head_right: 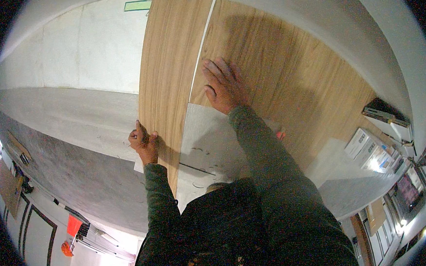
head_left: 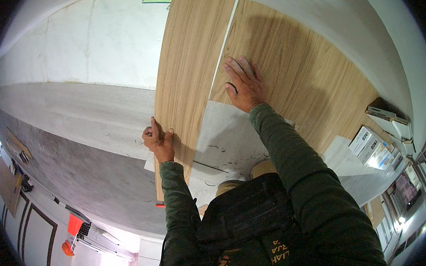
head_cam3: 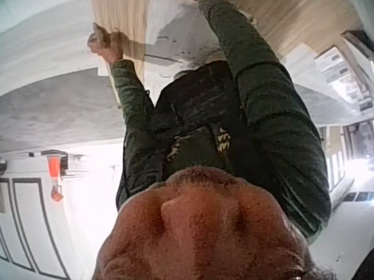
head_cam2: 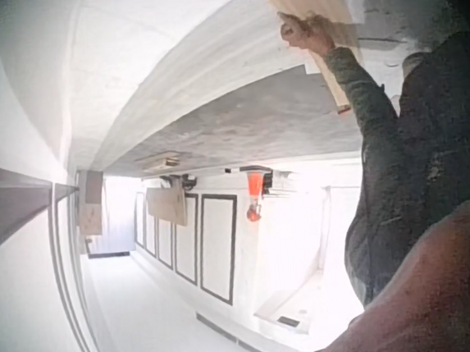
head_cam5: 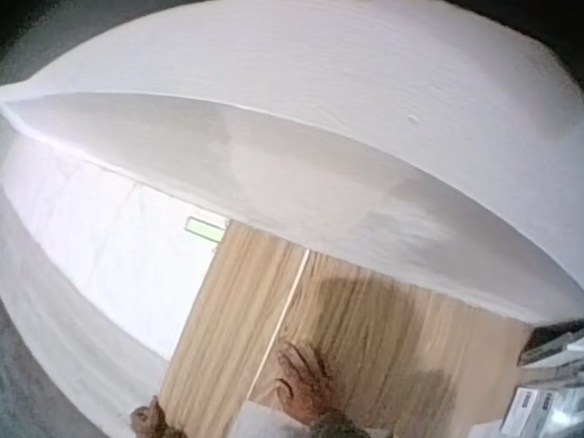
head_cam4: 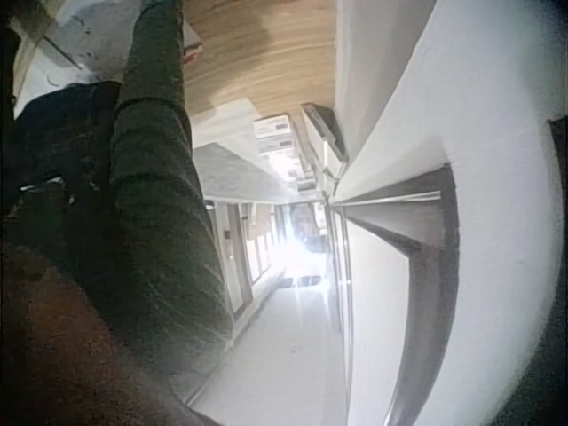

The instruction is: The person cuts a laminate flooring plank with a utility knife and then fits several planks together on the floor by hand.

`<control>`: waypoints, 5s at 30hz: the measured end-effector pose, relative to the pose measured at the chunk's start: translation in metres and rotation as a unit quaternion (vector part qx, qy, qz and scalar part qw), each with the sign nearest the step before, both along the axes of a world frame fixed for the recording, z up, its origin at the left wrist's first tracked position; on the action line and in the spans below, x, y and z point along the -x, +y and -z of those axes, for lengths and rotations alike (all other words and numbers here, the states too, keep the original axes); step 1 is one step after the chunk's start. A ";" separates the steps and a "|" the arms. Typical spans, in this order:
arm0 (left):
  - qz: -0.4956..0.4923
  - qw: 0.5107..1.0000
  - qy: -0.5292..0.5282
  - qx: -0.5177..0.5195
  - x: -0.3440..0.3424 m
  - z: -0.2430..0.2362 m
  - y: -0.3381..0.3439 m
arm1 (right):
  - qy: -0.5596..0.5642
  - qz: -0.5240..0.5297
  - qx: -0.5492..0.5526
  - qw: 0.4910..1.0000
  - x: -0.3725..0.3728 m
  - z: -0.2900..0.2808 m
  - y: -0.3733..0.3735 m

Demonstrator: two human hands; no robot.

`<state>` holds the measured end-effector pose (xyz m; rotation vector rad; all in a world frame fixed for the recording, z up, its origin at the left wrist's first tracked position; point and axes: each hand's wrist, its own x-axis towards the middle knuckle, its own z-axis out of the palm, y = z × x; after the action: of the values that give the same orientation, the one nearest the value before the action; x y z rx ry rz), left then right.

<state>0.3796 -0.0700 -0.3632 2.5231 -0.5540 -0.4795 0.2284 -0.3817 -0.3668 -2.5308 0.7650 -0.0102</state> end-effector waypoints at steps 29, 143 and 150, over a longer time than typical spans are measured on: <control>-0.028 0.998 0.014 -0.048 -0.002 -0.012 -0.004 | -0.018 -0.039 0.116 0.992 0.004 0.038 0.006; -0.171 0.985 -0.015 -0.003 0.002 -0.009 -0.026 | 0.027 0.003 0.090 0.996 -0.004 0.009 0.006; -0.153 0.988 -0.024 -0.012 0.002 -0.010 -0.025 | 0.061 -0.007 0.105 0.993 -0.004 0.009 0.003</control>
<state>0.3774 -0.0951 -0.3529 2.5862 -0.1699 -0.3132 0.2321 -0.3789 -0.3762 -2.7569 0.8337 0.0727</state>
